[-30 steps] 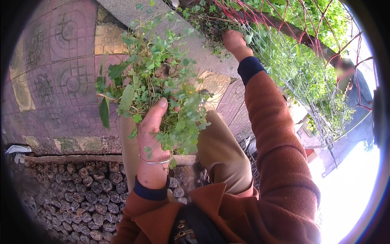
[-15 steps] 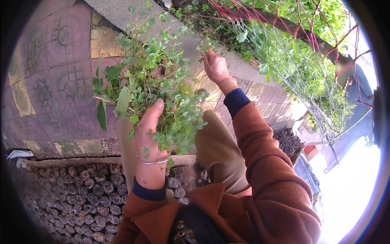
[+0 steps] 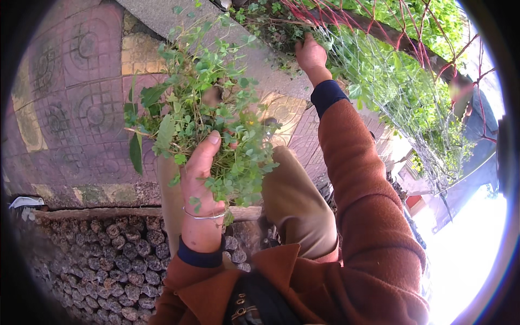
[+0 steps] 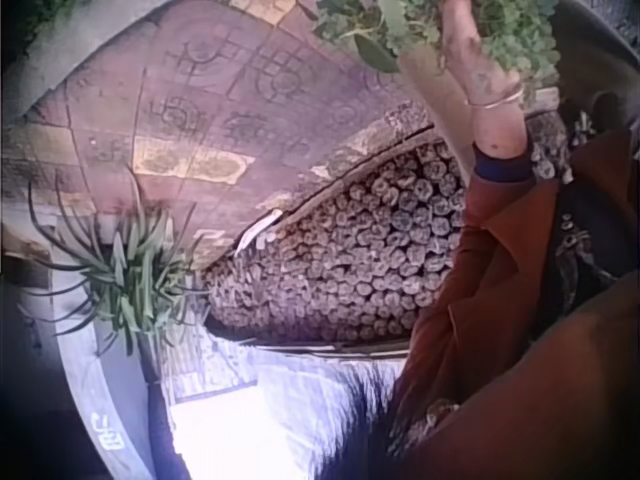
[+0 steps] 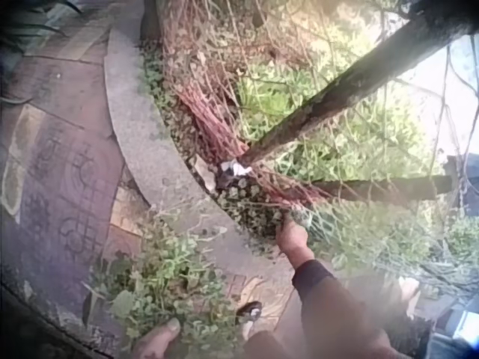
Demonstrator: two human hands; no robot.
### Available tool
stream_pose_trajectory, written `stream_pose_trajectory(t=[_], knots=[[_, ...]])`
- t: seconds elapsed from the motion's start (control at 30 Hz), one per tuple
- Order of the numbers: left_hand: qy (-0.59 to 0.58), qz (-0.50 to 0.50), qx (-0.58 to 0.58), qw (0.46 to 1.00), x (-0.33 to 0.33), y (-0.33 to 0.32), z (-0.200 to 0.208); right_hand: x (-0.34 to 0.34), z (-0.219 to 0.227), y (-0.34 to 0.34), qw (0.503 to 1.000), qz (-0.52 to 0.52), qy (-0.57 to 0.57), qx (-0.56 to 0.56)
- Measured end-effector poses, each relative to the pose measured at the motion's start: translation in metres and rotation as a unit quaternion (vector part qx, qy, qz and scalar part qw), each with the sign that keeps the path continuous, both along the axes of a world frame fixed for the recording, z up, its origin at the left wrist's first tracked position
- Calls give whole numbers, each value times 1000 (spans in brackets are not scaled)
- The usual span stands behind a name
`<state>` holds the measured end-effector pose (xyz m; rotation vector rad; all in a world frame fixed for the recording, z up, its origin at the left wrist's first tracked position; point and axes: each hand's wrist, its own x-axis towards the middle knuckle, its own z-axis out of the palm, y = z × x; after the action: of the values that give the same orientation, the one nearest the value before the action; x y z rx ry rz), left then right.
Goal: The person pulls weeds by hand from a garden bed along a paved walkway, gathering them into a growing bunch held in the left hand. The person continues to pull weeds and add them to the bunch throughout the clip.
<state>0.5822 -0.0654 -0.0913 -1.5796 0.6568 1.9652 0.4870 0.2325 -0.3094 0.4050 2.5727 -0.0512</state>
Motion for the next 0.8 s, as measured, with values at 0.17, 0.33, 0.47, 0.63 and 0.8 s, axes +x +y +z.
stream_pose_trajectory(t=[0.17,0.33,0.47,0.63,0.8], knots=[[17,32,76,996,6,0,-7,-5,0,6,998,31,-28,36],[29,8,65,997,7,1,-8,-5,-5,5,999,33,-12,6],[7,7,50,999,6,2,-9,-5,-9,-1,997,-69,35,-21],[8,23,51,998,6,0,-7,-8,-6,-3,998,-67,7,6],[9,23,63,998,4,1,-8,3,-24,11,992,-71,84,-62]])
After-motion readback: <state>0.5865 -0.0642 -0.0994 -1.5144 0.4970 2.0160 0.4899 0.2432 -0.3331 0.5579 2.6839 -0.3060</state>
